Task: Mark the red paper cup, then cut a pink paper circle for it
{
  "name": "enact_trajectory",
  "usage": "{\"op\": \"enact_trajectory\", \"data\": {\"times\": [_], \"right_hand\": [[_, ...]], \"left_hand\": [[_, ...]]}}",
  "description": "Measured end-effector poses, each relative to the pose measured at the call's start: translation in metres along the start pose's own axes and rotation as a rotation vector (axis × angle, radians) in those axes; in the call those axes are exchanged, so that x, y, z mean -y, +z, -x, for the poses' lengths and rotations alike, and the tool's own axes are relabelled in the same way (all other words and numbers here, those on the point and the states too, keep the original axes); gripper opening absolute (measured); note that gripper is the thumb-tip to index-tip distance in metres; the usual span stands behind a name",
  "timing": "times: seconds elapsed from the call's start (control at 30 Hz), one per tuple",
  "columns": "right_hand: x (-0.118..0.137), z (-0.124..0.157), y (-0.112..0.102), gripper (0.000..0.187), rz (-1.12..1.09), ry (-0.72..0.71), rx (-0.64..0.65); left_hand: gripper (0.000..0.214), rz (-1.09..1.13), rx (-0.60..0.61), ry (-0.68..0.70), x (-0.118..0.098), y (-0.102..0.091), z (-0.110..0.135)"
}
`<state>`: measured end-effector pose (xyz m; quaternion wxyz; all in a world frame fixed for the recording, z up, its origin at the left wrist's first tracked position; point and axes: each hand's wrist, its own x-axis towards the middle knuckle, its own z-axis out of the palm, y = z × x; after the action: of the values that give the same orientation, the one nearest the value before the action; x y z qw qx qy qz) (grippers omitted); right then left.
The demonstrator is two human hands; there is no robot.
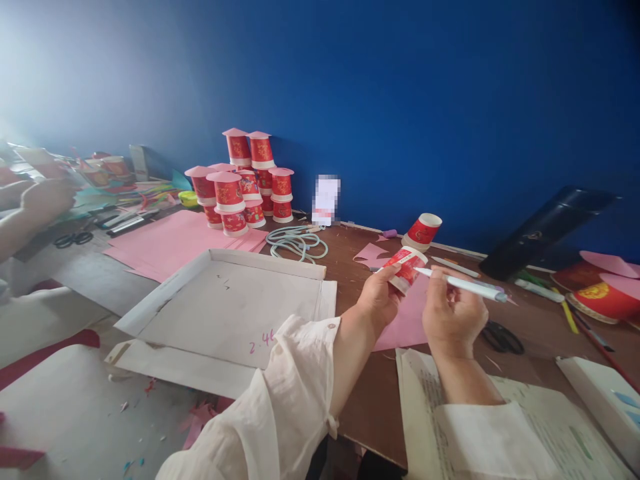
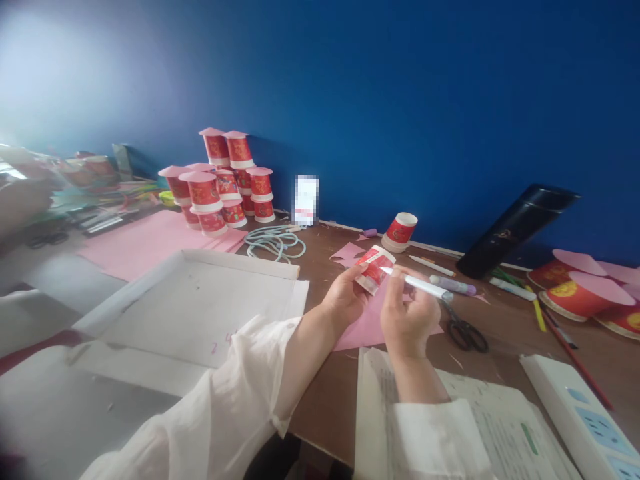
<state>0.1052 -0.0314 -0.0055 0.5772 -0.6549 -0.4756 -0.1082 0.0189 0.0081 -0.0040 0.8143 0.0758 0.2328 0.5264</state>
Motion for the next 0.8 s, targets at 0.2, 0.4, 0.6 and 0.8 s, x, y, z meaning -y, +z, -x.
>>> {"op": "enact_trajectory", "data": {"times": [0.2,0.4,0.6,0.8], "right_hand": [[0.0029,0.001,-0.0006,0.039,0.001,-0.029,0.009],[0.003,0.0021,-0.0002,0.038,-0.006,-0.027,0.032],[-0.0006,0.0026,0.0014,0.039,-0.013,-0.042,0.029],[0.0018,0.0028,-0.0001,0.038,0.002,-0.03,0.057]], "left_hand": [[0.007,-0.004,0.027,0.02,0.0009,-0.0014,-0.0006],[0.005,-0.026,0.013,0.007,-0.0007,0.0015,0.003],[0.005,-0.031,-0.005,0.004,-0.002,0.0045,0.0066],[0.005,-0.039,-0.01,0.018,-0.0013,0.0041,0.0051]]}}
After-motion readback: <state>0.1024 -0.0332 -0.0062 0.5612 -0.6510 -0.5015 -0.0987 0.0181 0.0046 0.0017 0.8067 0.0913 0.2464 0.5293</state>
